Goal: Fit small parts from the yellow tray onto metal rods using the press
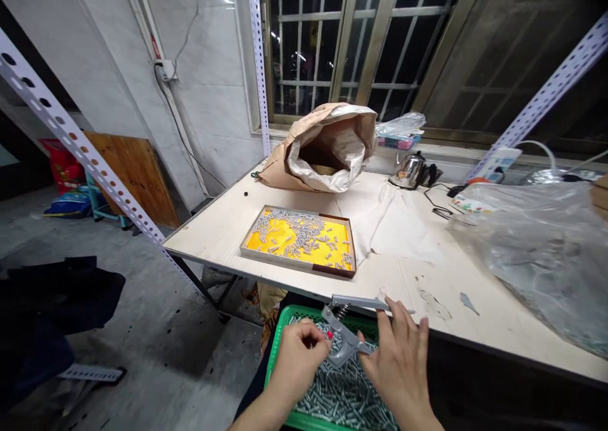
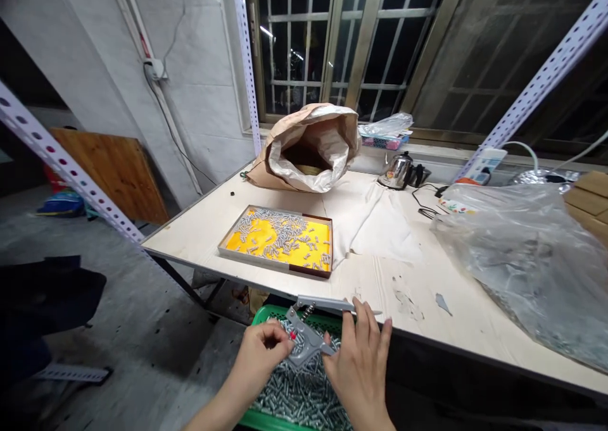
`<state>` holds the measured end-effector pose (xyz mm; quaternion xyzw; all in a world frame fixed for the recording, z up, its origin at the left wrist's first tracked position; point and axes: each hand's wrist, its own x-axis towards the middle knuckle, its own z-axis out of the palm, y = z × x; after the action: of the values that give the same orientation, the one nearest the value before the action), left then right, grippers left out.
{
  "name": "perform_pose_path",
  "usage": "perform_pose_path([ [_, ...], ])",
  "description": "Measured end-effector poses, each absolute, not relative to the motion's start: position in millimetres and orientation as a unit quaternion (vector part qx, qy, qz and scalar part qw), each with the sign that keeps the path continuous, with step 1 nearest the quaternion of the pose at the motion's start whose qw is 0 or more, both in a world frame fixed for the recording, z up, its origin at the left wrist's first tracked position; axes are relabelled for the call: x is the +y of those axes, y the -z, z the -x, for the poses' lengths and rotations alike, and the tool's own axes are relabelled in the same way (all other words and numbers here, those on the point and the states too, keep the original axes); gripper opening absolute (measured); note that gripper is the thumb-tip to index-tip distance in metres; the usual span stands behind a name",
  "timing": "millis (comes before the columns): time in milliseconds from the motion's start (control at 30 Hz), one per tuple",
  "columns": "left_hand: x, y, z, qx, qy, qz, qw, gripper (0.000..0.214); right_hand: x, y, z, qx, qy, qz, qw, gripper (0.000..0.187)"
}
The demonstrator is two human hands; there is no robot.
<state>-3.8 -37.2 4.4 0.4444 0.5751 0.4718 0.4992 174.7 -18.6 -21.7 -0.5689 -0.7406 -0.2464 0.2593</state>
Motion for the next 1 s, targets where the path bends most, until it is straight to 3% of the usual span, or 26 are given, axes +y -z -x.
perform_pose_path([
  [267,-43,0,1,0.570,-0.476,-0.443,0.503,0.009,-27,44,-184,-0.730,0.255,0.571,0.275,0.049],
  [467,-48,-3,-2,0.554,-0.482,-0.434,0.522,0.008,-33,48,-186,-0.713,0.235,0.588,0.299,0.066],
  [700,-50,-18,21,0.466,-0.399,-0.346,0.710,0.010,-42,48,-192,-0.742,0.159,0.575,0.306,0.071],
  [1000,-45,-18,39,0.599,-0.247,-0.624,0.437,0.014,-50,68,-237,-0.718,0.215,0.585,0.308,0.071],
])
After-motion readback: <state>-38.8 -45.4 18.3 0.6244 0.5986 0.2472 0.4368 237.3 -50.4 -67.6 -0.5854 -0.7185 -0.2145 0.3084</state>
